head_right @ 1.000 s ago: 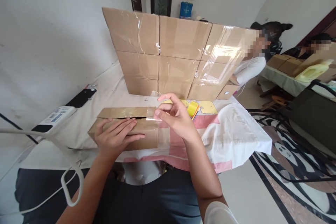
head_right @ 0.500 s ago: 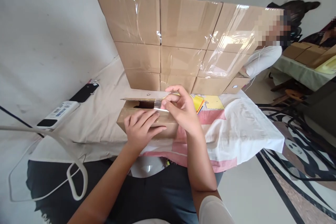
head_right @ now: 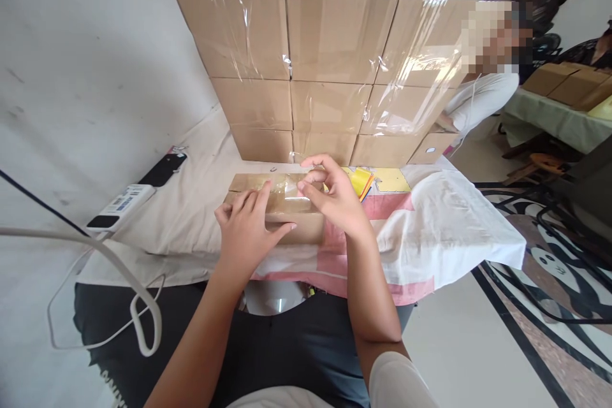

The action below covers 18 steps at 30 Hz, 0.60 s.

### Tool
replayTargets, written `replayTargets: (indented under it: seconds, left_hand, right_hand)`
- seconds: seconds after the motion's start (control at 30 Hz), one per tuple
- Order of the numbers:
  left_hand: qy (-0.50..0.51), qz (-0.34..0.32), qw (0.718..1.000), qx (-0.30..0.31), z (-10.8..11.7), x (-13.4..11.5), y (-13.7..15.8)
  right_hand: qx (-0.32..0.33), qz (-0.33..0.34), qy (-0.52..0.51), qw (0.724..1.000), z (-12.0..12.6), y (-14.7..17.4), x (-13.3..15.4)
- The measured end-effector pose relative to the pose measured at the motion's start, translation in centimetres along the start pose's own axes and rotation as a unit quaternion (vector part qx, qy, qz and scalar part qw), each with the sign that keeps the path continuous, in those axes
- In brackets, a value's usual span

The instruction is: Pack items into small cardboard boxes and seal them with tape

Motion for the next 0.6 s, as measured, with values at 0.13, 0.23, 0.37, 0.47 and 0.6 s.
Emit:
replayTargets:
  seconds: [0.13,0.23,0.37,0.47,0.6]
  left_hand:
    - [-0.010,0.002,1.000,0.009,0.0,0.1,0.3]
    - [-0.021,0.005,1.000,0.019,0.0,0.1,0.5]
    - [-0.025,0.007,0.999,0.021,-0.2,0.1,0.8]
    - [-0.021,0.007,1.000,0.017,-0.4,0.1,1.0]
    - [-0.017,0.006,1.000,0.013,-0.5,0.1,1.0]
  right_hand:
    - [0.009,0.002,0.008,1.000,-0.3,-0.5,-0.6]
    - [0.016,-0.008,0.017,1.000,-0.7,-0.9,-1.1]
    - [0.034,-0.029,0.028,0.999,-1.3,-1.3,-1.9]
    - [0.043,-0.040,0.032,0.998,-1.4,-1.4,-2.1]
    - [0.032,-0.046,-0.001,0.998,-1.4,-1.4,-1.8]
Point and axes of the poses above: each hand's wrist, its own y-axis away from the middle knuckle, its own z-axis out of the back of the hand, x = y × z, the point moved 2 cm from there along -y, towards the middle knuckle, and after that the axes turned 12 degrees about -y, right-handed, at the moved point
